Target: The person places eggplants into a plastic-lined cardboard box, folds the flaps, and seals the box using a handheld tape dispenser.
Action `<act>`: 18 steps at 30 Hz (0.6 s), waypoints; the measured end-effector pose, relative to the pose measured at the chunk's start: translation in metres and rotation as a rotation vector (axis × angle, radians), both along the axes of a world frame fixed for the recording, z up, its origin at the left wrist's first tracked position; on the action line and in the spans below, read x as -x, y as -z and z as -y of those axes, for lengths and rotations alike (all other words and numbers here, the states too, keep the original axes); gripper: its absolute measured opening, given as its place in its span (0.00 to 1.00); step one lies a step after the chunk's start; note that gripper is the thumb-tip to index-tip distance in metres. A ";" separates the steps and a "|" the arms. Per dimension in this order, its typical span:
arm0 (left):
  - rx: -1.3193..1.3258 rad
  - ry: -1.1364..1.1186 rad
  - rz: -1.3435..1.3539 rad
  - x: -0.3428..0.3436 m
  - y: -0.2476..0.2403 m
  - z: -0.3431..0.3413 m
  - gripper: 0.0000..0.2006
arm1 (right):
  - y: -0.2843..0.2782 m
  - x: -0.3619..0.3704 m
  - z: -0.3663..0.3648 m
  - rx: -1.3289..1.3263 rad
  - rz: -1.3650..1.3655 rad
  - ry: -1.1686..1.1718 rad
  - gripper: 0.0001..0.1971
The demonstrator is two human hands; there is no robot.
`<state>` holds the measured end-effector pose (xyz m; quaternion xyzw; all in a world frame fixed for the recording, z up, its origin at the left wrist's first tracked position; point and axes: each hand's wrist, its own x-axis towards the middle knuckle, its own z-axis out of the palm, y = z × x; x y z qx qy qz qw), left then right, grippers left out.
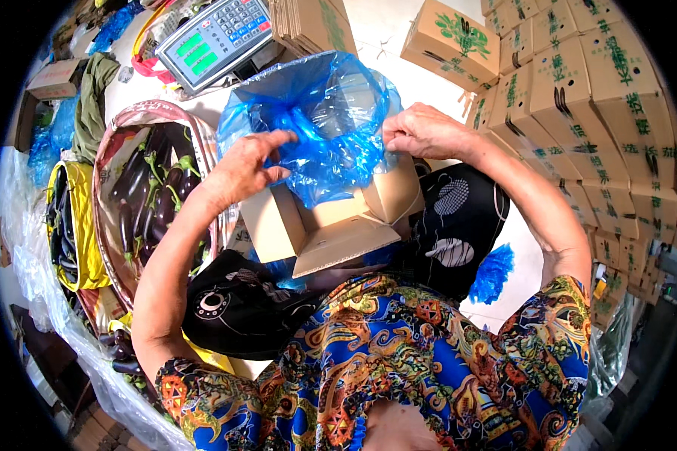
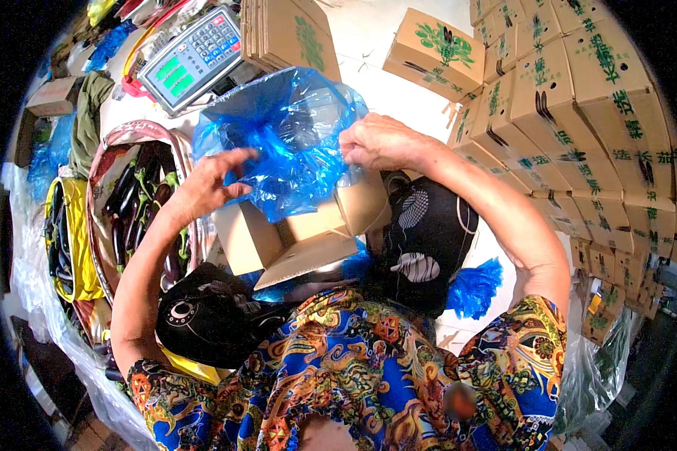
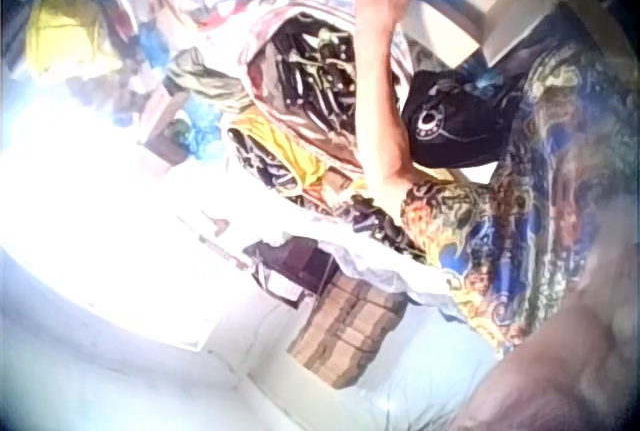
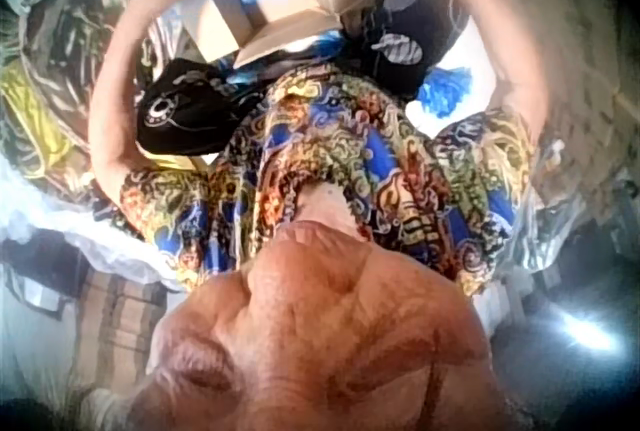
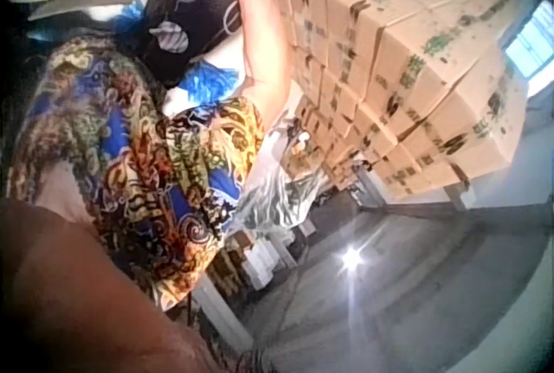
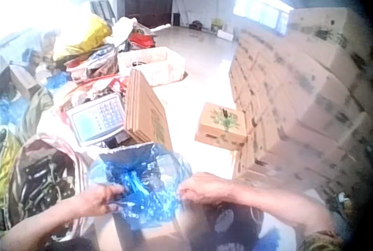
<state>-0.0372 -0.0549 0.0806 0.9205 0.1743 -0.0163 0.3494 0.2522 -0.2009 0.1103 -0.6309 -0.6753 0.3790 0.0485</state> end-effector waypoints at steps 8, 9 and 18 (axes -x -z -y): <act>0.667 -0.424 0.196 0.026 -0.014 -0.006 0.08 | 0.032 0.006 0.025 -0.284 -0.043 -0.105 0.17; 0.773 -0.465 0.229 0.026 -0.011 -0.007 0.09 | 0.038 0.006 0.027 -0.389 -0.045 -0.139 0.21; 1.103 -0.578 0.387 0.035 -0.029 -0.003 0.14 | 0.040 0.046 -0.007 -0.666 0.297 0.134 0.25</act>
